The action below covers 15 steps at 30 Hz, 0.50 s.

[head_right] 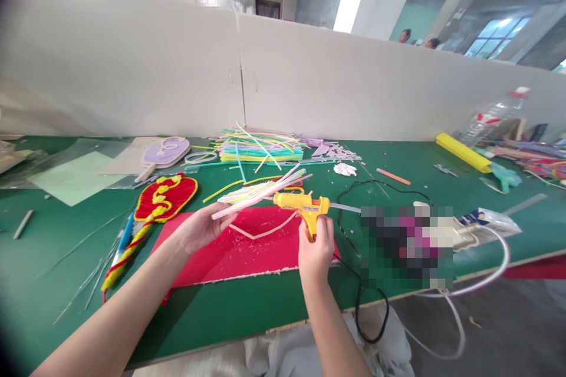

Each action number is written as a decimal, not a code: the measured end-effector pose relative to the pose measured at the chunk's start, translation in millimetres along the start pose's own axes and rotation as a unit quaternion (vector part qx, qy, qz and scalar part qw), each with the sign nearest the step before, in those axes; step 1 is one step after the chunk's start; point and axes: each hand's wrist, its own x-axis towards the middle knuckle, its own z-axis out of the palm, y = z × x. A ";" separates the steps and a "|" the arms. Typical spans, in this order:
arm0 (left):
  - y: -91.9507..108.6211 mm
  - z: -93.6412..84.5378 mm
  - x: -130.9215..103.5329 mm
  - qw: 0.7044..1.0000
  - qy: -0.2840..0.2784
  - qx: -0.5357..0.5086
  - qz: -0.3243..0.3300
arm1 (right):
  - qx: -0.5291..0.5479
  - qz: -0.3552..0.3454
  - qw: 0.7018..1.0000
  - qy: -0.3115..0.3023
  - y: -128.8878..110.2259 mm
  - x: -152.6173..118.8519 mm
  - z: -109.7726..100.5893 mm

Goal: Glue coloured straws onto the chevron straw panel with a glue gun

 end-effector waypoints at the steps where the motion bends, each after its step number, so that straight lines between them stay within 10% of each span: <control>1: 0.1 0.1 0.1 1.000 0.001 0.000 -0.001 | -0.001 0.001 1.000 0.000 0.2 0.0 0.0; 15: 0.1 -1.8 0.2 1.000 -0.013 0.006 0.005 | -0.011 0.002 1.000 0.010 2.5 0.5 0.2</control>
